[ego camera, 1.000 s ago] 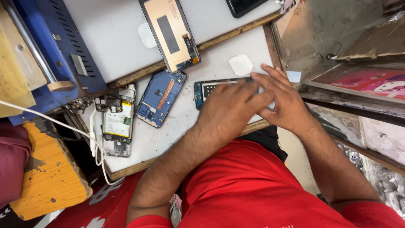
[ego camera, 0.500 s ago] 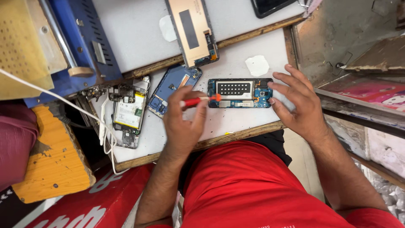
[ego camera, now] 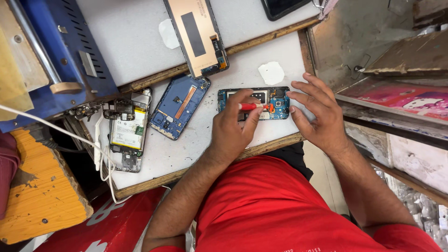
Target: The person disassembles and reassembles multiple smartphones on a workbench. They remove back covers, disconnect and reconnect internal components, and use a screwdriver to adjust parts. The person also connects a charging cable to test the devices.
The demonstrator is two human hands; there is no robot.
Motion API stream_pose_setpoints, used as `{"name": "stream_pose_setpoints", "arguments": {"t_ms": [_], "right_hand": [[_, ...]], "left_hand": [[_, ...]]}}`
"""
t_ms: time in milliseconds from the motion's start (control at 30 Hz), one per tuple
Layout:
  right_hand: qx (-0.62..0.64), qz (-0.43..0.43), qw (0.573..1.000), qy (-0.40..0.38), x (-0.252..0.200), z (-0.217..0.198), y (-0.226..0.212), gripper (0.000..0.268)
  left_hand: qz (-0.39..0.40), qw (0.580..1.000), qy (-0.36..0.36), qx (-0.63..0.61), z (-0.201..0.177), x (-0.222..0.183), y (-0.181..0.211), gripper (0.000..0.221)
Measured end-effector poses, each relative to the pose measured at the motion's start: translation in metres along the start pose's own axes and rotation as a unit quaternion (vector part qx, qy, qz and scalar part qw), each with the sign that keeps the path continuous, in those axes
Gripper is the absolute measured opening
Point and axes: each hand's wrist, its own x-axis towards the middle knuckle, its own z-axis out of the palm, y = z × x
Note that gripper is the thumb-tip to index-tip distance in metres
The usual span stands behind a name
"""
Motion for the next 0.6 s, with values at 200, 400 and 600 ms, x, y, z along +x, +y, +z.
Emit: {"name": "stream_pose_setpoints", "arguments": {"t_ms": [200, 400, 600], "right_hand": [[-0.001, 0.000, 1.000, -0.012, 0.0016, 0.0023, 0.0050, 0.030], [-0.008, -0.006, 1.000, -0.013, 0.0009, 0.0028, 0.0042, 0.030], [-0.029, -0.018, 0.999, -0.012, 0.0032, 0.0029, 0.0008, 0.029]], "left_hand": [[-0.045, 0.998, -0.002, -0.035, -0.0019, 0.0009, -0.0052, 0.044], [-0.028, 0.999, -0.004, -0.025, 0.0037, 0.0000, -0.0082, 0.045], [-0.040, 0.998, 0.002, -0.054, -0.0005, -0.0007, -0.0031, 0.044]]}}
